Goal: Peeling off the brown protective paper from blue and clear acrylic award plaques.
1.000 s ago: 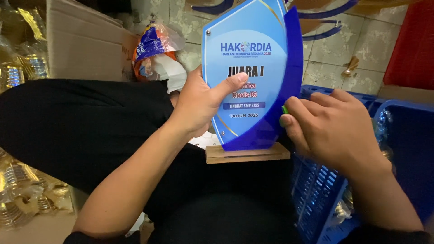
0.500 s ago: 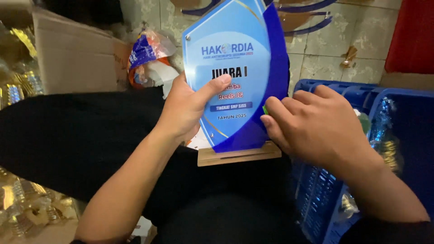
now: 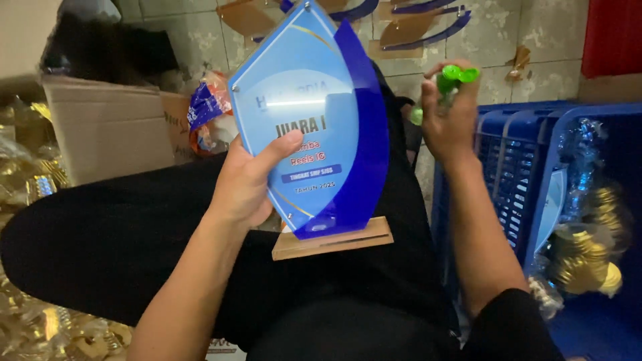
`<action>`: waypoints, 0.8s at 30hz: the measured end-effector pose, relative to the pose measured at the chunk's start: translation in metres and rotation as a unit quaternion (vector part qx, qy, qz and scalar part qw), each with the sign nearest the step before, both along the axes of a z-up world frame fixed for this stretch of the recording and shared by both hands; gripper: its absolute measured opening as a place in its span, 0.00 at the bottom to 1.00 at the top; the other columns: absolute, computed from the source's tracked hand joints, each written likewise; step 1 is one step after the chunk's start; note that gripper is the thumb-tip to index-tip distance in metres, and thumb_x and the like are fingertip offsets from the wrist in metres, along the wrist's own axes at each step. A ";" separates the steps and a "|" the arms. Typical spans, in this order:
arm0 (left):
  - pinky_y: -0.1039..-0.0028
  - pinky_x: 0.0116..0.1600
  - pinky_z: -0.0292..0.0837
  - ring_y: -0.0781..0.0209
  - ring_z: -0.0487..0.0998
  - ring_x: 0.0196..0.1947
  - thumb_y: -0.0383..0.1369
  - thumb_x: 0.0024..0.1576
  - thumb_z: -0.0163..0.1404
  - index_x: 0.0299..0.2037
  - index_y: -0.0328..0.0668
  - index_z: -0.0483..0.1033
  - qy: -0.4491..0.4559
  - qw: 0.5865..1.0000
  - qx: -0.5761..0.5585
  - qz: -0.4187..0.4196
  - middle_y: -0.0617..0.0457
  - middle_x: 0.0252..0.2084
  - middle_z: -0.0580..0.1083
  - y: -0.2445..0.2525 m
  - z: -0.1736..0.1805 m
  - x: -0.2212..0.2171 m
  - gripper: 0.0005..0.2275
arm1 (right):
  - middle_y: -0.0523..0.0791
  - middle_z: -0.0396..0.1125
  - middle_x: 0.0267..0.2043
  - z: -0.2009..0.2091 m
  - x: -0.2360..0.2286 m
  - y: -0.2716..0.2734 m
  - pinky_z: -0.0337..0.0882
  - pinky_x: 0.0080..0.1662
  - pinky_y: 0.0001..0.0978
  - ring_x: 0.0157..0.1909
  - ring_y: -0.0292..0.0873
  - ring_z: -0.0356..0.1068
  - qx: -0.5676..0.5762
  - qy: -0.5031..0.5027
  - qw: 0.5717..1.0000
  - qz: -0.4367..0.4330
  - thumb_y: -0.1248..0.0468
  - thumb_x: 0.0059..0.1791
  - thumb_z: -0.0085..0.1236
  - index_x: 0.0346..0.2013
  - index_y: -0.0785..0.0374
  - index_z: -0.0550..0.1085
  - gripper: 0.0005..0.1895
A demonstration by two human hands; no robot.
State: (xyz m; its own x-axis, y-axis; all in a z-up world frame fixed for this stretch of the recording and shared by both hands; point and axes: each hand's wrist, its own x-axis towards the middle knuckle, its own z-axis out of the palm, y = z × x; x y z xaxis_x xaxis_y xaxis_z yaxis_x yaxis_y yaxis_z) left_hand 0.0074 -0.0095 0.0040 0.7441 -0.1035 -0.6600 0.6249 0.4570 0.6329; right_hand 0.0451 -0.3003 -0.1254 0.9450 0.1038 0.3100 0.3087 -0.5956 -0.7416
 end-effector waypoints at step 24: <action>0.67 0.45 0.81 0.46 0.81 0.43 0.24 0.55 0.52 0.66 0.26 0.59 -0.006 0.999 -0.023 0.022 0.30 0.52 0.74 0.002 -0.015 0.008 0.27 | 0.55 0.64 0.53 -0.213 0.026 -0.004 0.68 0.52 0.46 0.52 0.58 0.65 -0.071 0.024 0.993 -0.088 0.70 0.49 0.65 0.52 0.67 0.69 0.19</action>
State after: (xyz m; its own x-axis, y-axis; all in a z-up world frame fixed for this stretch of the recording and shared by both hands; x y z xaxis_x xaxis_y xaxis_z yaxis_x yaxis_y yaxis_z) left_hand 0.0154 -0.0072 -0.0113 0.7564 -0.1011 -0.6463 0.5963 0.5127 0.6177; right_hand 0.0707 -0.3045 -0.3381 0.9661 -0.0241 0.2572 0.1567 -0.7370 -0.6575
